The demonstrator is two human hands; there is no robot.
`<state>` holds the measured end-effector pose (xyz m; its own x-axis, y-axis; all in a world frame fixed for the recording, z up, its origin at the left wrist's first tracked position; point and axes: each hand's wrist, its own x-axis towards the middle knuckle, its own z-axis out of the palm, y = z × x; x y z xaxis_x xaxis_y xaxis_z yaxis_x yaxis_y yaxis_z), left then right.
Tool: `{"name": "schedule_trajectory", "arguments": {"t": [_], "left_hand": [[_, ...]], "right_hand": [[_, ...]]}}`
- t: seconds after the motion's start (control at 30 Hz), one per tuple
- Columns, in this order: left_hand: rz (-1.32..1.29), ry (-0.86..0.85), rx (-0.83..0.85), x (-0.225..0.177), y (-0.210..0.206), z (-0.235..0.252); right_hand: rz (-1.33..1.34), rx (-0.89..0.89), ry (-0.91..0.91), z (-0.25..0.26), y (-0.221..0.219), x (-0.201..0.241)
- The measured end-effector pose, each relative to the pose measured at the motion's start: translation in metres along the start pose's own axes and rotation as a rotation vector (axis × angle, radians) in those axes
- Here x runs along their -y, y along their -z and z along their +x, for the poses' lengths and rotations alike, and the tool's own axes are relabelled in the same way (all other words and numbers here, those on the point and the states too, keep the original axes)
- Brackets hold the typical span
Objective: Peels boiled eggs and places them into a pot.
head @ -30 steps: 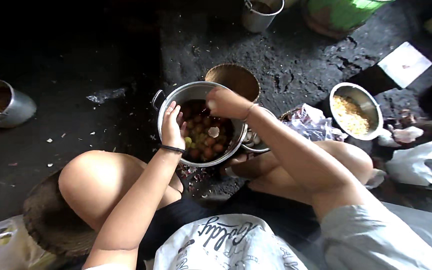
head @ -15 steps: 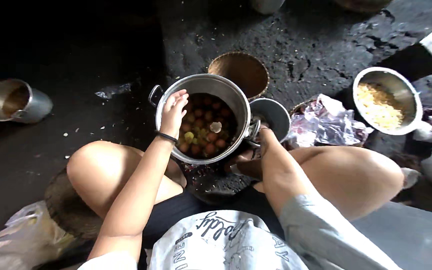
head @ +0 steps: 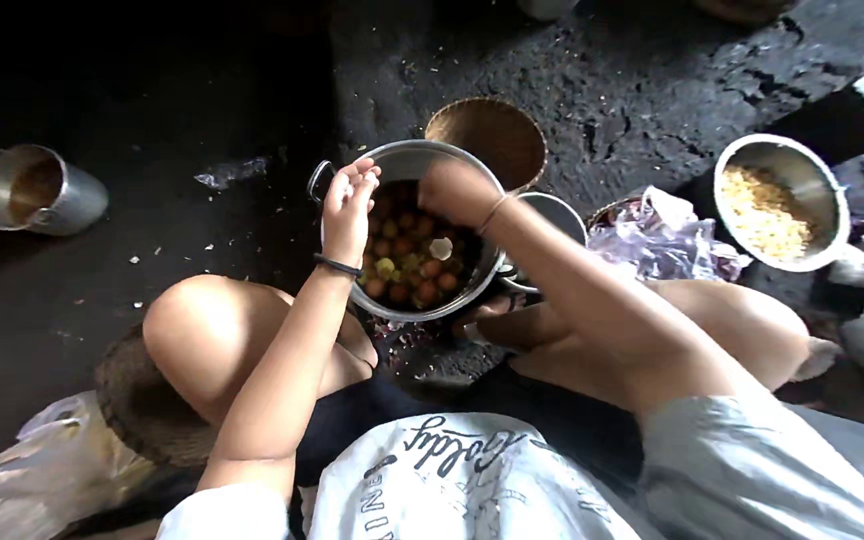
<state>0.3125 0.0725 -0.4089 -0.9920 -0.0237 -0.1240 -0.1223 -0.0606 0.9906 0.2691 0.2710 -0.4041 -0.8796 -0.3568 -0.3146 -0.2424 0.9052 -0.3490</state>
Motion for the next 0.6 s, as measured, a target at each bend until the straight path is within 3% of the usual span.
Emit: {"name": "schedule_trajectory", "arguments": {"t": [0.1, 0.17, 0.4, 0.6], "left_hand": [[-0.001, -0.022, 0.011, -0.002, 0.005, -0.007], [-0.018, -0.033, 0.017, -0.002, 0.009, -0.011], [-0.057, -0.016, 0.018, -0.003, 0.016, -0.011], [-0.053, -0.024, 0.058, 0.000, 0.014, -0.015]], "right_hand": [[-0.268, 0.522, 0.072, -0.001, -0.078, 0.042], [-0.316, 0.616, -0.002, -0.001, -0.109, 0.043], [-0.346, 0.569, -0.081, 0.008, -0.118, 0.025], [0.088, 0.346, 0.078, -0.008, -0.078, 0.001]]}}
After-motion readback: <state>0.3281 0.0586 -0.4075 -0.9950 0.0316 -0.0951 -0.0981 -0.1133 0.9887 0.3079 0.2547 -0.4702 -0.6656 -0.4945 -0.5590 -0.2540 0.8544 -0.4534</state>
